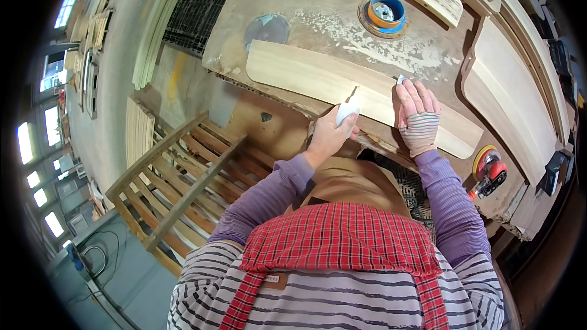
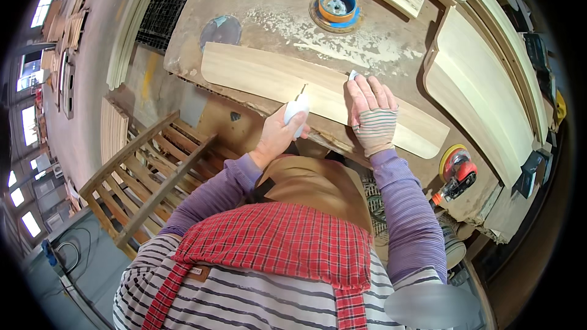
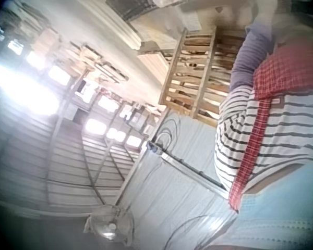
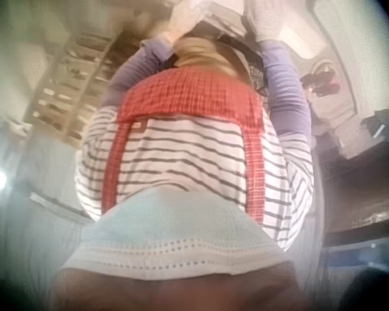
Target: The person sands long wooden boards using a power sander, replaces the sanding disk on the tool, and then carries the boards to another workstation to hand them over to another person.
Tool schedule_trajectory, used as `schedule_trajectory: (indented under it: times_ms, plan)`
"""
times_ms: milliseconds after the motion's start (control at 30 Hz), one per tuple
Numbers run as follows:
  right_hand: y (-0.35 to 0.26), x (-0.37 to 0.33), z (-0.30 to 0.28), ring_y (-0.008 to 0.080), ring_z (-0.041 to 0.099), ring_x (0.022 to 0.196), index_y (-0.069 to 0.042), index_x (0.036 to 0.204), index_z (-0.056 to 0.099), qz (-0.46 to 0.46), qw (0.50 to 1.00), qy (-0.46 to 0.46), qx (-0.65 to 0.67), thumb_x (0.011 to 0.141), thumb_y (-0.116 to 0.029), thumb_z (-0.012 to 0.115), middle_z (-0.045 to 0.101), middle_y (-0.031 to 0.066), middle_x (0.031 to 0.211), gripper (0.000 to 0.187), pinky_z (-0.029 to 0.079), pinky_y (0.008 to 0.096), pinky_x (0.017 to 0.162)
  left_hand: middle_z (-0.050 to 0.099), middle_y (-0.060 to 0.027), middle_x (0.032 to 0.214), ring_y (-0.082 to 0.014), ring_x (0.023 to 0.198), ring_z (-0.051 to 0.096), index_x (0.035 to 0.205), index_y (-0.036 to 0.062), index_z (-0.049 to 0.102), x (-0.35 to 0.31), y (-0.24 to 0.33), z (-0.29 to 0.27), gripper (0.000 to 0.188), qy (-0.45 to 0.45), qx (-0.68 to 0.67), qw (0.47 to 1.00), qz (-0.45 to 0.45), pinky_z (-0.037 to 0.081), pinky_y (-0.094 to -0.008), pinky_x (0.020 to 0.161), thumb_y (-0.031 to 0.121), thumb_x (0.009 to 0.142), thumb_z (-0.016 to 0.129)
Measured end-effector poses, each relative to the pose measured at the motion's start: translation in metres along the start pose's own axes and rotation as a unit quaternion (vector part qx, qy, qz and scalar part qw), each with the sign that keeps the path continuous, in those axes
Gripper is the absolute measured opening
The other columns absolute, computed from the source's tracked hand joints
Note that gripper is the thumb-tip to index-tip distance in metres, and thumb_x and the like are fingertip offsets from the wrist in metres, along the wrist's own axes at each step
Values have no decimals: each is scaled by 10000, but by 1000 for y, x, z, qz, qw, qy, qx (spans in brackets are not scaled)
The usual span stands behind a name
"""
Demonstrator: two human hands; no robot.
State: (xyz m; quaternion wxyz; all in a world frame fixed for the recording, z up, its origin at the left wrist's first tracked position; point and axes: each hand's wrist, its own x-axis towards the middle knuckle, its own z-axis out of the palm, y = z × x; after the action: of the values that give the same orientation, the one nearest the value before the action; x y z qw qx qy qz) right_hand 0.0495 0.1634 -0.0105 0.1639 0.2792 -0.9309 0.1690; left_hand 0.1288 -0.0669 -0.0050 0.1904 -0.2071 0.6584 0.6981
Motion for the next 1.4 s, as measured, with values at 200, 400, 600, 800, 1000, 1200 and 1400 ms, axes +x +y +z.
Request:
schedule_trajectory:
  times_ms: [200, 400, 600, 800, 1000, 1200, 1400]
  plan:
    - [1, 1, -2, 301, 565, 1222, -148, 1312, 616, 4, 1000, 1, 0, 787, -59, 637, 617, 50, 1350, 533, 430, 470, 1036, 704, -44, 848, -94, 695, 672, 1207, 37, 611, 1, 15, 0, 323, -13, -8, 1000, -3, 479, -212, 573, 300, 1021, 587]
    - [-3, 4, -4, 313, 587, 1184, -140, 1273, 637, 11, 1000, 20, 14, 775, -77, 682, 641, 76, 1310, 504, 436, 484, 1020, 680, -43, 861, -100, 738, 638, 1169, 18, 607, 70, 51, 5, 318, 20, 5, 996, 88, 505, -250, 632, 300, 1022, 589]
    - [-12, 12, -15, 308, 577, 1097, -168, 1172, 668, 26, 996, 54, 65, 741, -92, 721, 598, 104, 1182, 442, 468, 472, 936, 677, -83, 935, -152, 849, 642, 1164, 15, 616, 171, 94, 25, 307, 144, 195, 917, 317, 525, -318, 744, 251, 973, 659]
    - [27, -20, -84, 361, 646, 929, -54, 1199, 654, 124, 975, 107, 153, 773, 41, 640, 681, 146, 1039, 436, 508, 422, 868, 662, -100, 1067, -148, 914, 641, 1181, 9, 573, 212, 133, 44, 299, 181, 229, 893, 342, 530, -286, 788, 188, 962, 671]
    - [119, -145, -211, 230, 598, 1159, -100, 1372, 556, 570, 690, 391, 215, 1010, -176, 587, 577, 106, 1346, 371, 530, 361, 943, 693, -184, 1081, -229, 1002, 678, 1162, -16, 578, 235, 135, 36, 363, 176, 156, 907, 351, 519, -351, 874, 176, 890, 722]
    - [271, -306, -270, 282, 555, 1229, -103, 1401, 519, 712, 607, 351, -35, 925, -287, 714, 562, 180, 1352, 546, 499, 412, 990, 699, -177, 1088, -233, 978, 689, 1200, -14, 563, 235, 149, 47, 412, 196, 253, 891, 322, 528, -343, 865, 179, 878, 732]
    - [193, -206, -216, 323, 520, 1228, -56, 1432, 471, 550, 825, 133, -7, 865, -357, 768, 507, 185, 1356, 707, 444, 425, 1030, 671, -179, 1113, -252, 1011, 666, 1231, -13, 562, 203, 160, 68, 460, 164, 350, 886, 257, 518, -349, 892, 159, 844, 744]
